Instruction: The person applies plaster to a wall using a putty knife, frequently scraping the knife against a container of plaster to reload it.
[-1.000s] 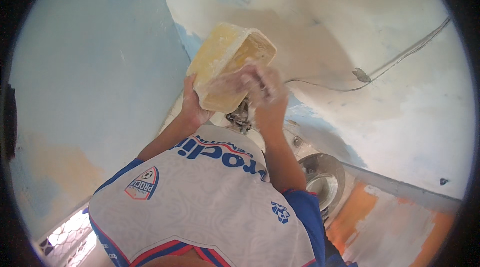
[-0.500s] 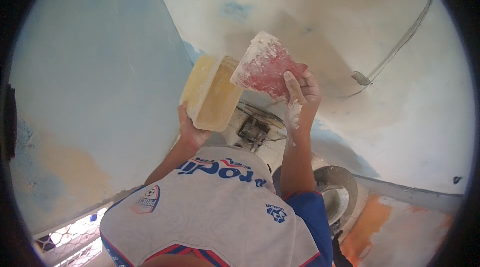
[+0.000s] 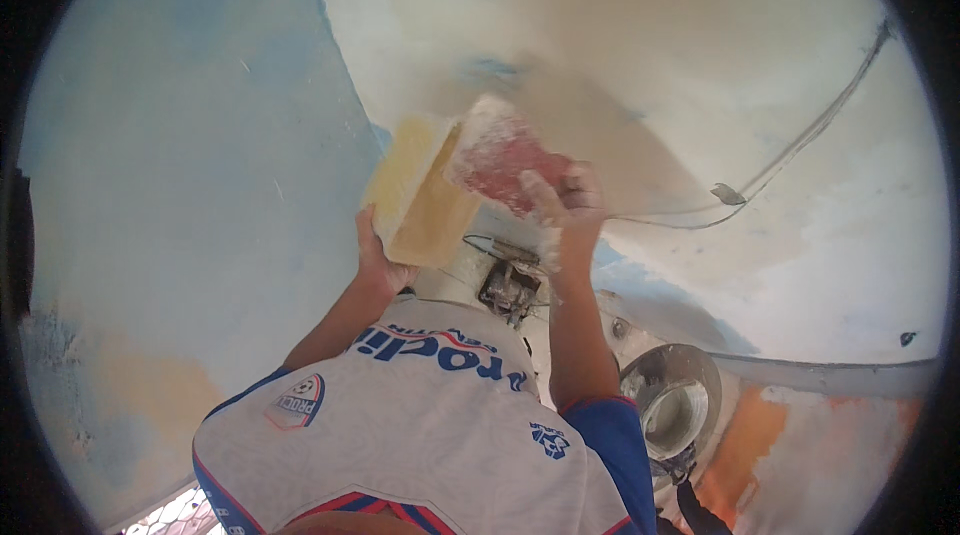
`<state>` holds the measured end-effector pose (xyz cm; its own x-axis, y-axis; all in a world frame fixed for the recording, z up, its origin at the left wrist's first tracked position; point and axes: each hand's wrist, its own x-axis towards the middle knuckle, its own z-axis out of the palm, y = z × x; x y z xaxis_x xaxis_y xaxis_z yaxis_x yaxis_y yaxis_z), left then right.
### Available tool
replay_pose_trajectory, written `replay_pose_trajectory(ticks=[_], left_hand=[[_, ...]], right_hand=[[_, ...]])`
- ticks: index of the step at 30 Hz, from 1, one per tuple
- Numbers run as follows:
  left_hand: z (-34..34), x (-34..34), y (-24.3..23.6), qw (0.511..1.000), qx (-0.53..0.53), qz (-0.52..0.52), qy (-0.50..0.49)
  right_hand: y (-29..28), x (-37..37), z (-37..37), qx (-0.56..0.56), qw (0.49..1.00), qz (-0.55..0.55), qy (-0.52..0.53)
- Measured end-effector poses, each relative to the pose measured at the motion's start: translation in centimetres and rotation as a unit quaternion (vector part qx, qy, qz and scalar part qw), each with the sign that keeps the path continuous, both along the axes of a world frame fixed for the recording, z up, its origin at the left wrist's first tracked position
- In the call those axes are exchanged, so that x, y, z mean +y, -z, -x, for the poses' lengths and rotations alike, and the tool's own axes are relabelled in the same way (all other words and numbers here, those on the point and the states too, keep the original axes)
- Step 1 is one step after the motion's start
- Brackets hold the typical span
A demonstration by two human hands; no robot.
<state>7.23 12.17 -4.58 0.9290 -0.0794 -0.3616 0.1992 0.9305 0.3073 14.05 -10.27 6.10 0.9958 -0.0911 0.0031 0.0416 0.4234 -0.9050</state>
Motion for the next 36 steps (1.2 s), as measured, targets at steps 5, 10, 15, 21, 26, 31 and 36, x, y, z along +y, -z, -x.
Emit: replay_pose_trajectory(ticks=[5, 10, 15, 21, 26, 31, 36], left_hand=[[-2.8, -1.3, -1.1, 0.999, 0.033, -0.024, -0.006], [-4.1, -1.9, -1.6, 0.995, 0.067, -0.07, 0.014], [-5.0, -2.5, -1.0, 0.994, 0.09, -0.053, 0.02], [-4.9, -4.2, 0.6, 0.995, 0.071, -0.057, 0.04], [-3.1, -3.2, 1.9, 0.994, 0.088, -0.064, 0.024], [-1.8, -3.4, 3.2, 0.995, 0.085, -0.031, 0.037], [-0.5, -3.0, 4.2, 0.992, 0.119, -0.045, 0.022]], right_hand=[[4.0, -1.8, -0.9, -0.147, 0.97, 0.174, -0.08], [5.9, -3.6, -2.0, -0.462, 0.73, 0.502, -0.036], [7.8, -6.2, -2.1, -0.443, 0.734, 0.513, -0.05], [10.0, -11.6, 1.0, -0.428, 0.747, 0.507, 0.045], [9.8, -10.9, 2.2, -0.314, 0.847, 0.393, 0.173], [11.0, -10.2, -3.6, -0.143, 0.877, 0.42, 0.183], [11.7, -8.9, -9.6, -0.157, 0.885, 0.403, 0.173]])
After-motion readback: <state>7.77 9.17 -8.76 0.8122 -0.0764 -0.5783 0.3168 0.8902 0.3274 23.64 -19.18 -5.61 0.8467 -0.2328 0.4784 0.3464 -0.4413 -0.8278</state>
